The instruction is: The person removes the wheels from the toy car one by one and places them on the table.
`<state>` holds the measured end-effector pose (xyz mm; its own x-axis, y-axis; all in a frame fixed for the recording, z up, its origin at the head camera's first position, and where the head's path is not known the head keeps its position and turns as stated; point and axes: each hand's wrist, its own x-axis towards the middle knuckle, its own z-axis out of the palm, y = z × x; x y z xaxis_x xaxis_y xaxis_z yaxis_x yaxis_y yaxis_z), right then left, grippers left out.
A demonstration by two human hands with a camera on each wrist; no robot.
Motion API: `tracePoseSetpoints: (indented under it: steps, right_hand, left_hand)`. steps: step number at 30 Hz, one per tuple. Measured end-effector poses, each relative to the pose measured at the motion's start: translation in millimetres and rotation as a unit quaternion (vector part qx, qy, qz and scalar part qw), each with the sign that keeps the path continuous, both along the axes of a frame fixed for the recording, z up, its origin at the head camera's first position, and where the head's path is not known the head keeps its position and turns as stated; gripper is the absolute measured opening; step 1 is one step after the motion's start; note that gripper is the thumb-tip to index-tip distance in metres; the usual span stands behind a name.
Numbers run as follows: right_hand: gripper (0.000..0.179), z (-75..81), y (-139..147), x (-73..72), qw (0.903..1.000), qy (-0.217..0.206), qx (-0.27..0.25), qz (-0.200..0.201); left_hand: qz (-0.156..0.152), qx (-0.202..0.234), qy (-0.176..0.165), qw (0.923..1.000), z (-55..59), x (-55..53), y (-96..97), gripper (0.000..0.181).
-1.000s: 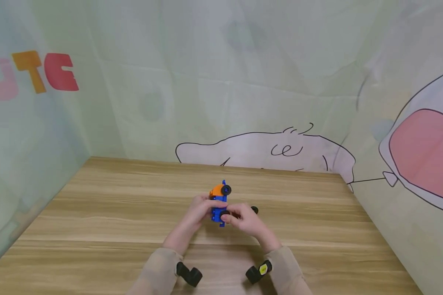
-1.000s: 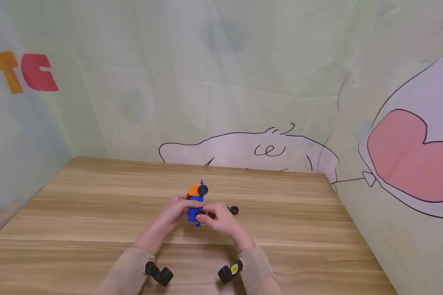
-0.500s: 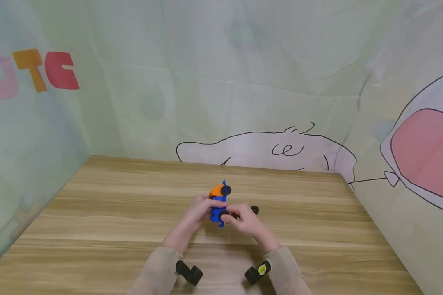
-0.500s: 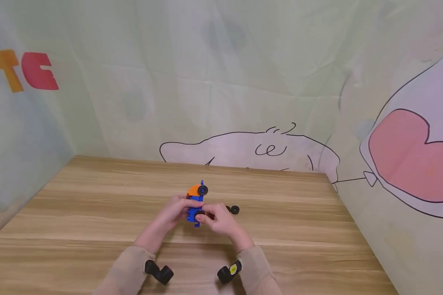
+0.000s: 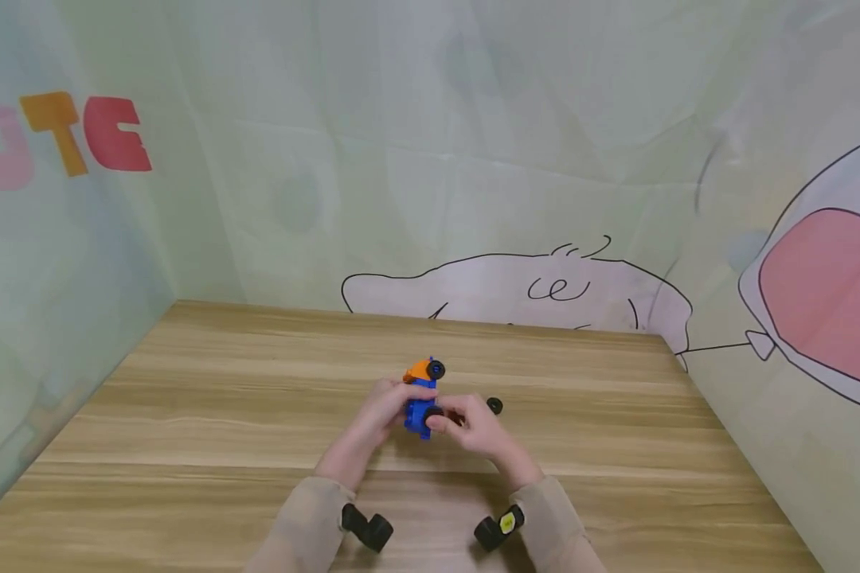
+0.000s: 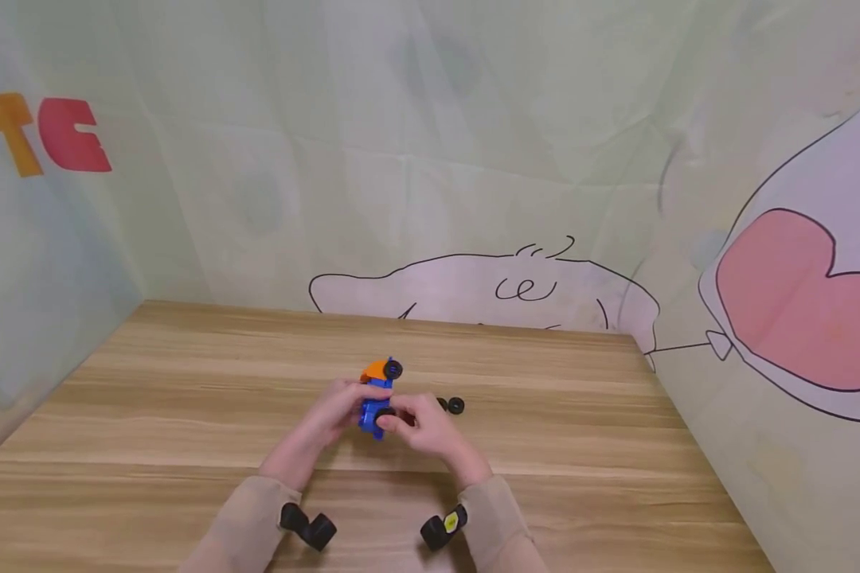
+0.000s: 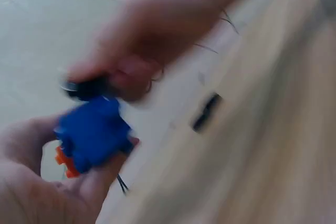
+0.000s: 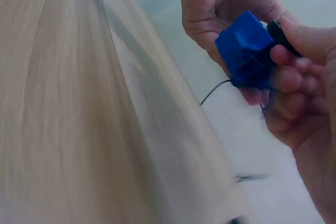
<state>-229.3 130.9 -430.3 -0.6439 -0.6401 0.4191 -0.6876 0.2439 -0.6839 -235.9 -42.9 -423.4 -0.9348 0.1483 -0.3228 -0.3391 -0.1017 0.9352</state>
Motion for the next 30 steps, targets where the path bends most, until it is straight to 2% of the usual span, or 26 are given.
tracePoseSetpoints:
  steps: [3,5,8,16,20,23,30]
  right_hand:
    - [0.047,4.5,1.4,1.7,0.9997,0.02,-0.012,-0.004]
    - [0.05,6.8,6.6,2.9,0.9995,0.012,-0.026,-0.01]
    - [0.045,7.2,17.9,2.5,0.9991,-0.005,-0.031,-0.028]
    - [0.036,5.2,25.0,-3.9,0.9987,-0.032,-0.02,-0.034]
    - [0.023,2.9,25.9,-6.6,0.9951,-0.047,-0.028,-0.083]
    - [0.02,5.0,26.0,-6.8,0.9906,-0.053,-0.027,-0.123]
    - [0.018,4.1,28.3,-10.6,0.9829,-0.077,-0.025,-0.165]
  left_hand:
    - [0.003,-0.001,0.007,1.0,2.7,0.6,0.9,0.043]
    - [0.002,0.003,0.01,0.9999,7.8,2.2,2.1,0.046]
    - [0.007,-0.008,0.014,0.9998,16.3,5.0,4.1,0.049]
    - [0.018,-0.019,0.008,0.9996,13.7,4.5,2.4,0.054]
    - [0.022,-0.017,0.01,0.9996,11.6,2.4,-0.5,0.056]
    - [0.028,-0.014,0.011,0.9994,11.4,1.7,-3.9,0.057]
    - [0.029,-0.023,0.014,0.9992,13.9,1.0,-10.5,0.061]
